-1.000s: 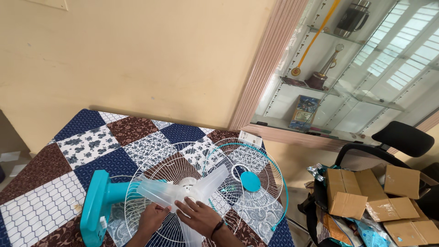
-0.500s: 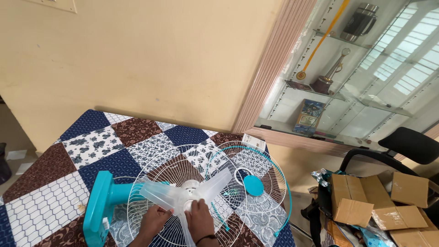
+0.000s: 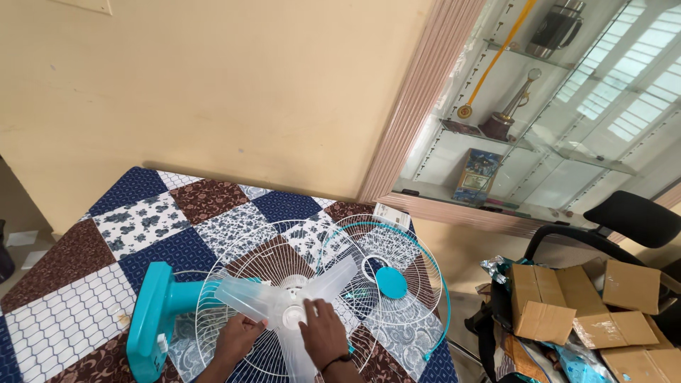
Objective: The person disassembles a small table fan on a patterned tablecloth. They remove the front grille, unscrew the central hub nut, detach the fan blades, and then remove the rear grille and motor housing.
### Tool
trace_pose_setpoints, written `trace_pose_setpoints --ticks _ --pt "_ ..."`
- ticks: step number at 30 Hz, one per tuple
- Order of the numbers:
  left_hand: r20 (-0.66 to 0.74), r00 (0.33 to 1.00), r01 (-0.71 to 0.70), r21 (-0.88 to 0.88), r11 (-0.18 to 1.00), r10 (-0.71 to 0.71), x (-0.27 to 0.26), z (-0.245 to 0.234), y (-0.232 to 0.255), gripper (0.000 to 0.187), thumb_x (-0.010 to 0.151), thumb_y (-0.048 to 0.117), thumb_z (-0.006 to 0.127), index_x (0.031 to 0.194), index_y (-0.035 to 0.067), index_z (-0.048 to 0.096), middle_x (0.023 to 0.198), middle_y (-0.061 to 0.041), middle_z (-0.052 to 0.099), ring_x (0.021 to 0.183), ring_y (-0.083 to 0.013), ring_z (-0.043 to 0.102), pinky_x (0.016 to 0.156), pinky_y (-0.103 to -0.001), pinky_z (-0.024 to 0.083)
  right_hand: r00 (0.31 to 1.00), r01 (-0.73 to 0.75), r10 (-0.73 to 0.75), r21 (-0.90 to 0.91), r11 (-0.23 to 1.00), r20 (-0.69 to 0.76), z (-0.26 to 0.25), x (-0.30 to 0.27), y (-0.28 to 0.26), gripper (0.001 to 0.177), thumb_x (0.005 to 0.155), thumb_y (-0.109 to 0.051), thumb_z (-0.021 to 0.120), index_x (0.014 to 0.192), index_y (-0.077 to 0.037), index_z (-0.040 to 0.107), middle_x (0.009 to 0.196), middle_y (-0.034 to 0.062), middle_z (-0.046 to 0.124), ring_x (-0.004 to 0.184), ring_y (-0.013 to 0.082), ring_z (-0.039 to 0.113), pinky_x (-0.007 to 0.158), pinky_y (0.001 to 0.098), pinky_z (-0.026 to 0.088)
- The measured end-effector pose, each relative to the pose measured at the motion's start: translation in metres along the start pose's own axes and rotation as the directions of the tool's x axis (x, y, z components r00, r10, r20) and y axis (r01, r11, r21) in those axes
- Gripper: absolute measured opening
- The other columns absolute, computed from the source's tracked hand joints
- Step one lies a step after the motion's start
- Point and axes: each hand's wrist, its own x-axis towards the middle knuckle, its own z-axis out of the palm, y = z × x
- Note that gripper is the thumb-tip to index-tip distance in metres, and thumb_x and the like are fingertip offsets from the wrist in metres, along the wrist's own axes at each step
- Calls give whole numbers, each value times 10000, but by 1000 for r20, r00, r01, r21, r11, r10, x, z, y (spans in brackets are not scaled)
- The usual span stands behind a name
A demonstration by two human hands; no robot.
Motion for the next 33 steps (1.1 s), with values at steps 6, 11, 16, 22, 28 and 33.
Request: trace_pose_setpoints --ticks 6,11,16,22,28,33 --pt "8 1000 10 -2 1000 -10 0 0 -1 495 758 487 822 1004 60 779 892 -81 820 838 -213 803 790 -361 609 705 705 -703 -198 681 92 -7 2 9 429 898 -116 646 1324 -99 605 1570 140 479 1405 330 483 1062 487 486" --pt "0 1000 12 -1 1000 -12 -2 -1 3 508 755 501 833 982 50 774 861 -81 813 806 -210 792 770 -360 602 716 695 -691 -191 693 102 -10 2 16 374 928 -103 642 1285 7 623 1528 177 511 1395 349 516 989 412 547" --pt "8 1000 11 -15 1000 -11 -6 -2 5 498 748 480 847 957 34 780 830 -87 811 765 -208 789 739 -353 602 780 614 -626 -199 764 1 1 3 14 465 901 -84 648 1338 63 592 1382 256 548 1202 336 590 875 357 596" --pt "14 1000 18 -19 1000 -17 -5 -3 7 484 756 469 841 994 52 788 844 -73 813 767 -193 787 730 -345 599 993 79 -90 133 988 74 29 -2 -9 250 961 -101 658 1139 46 562 1087 181 572 1003 336 605 734 419 576" --pt "4 1000 24 -24 999 -24 -5 -4 7 495 752 471 843 1009 51 790 864 -84 821 783 -202 797 737 -344 609 873 -440 487 464 769 21 53 -2 -28 322 887 -280 757 950 -30 563 960 122 575 803 301 647 697 433 543" --pt "-1 999 32 39 999 -32 -7 -5 11 510 750 495 836 1013 61 787 882 -79 825 812 -207 797 761 -351 605 768 -555 633 594 582 97 66 -2 -15 327 807 -281 838 886 -19 661 820 102 710 726 212 709 688 351 570"
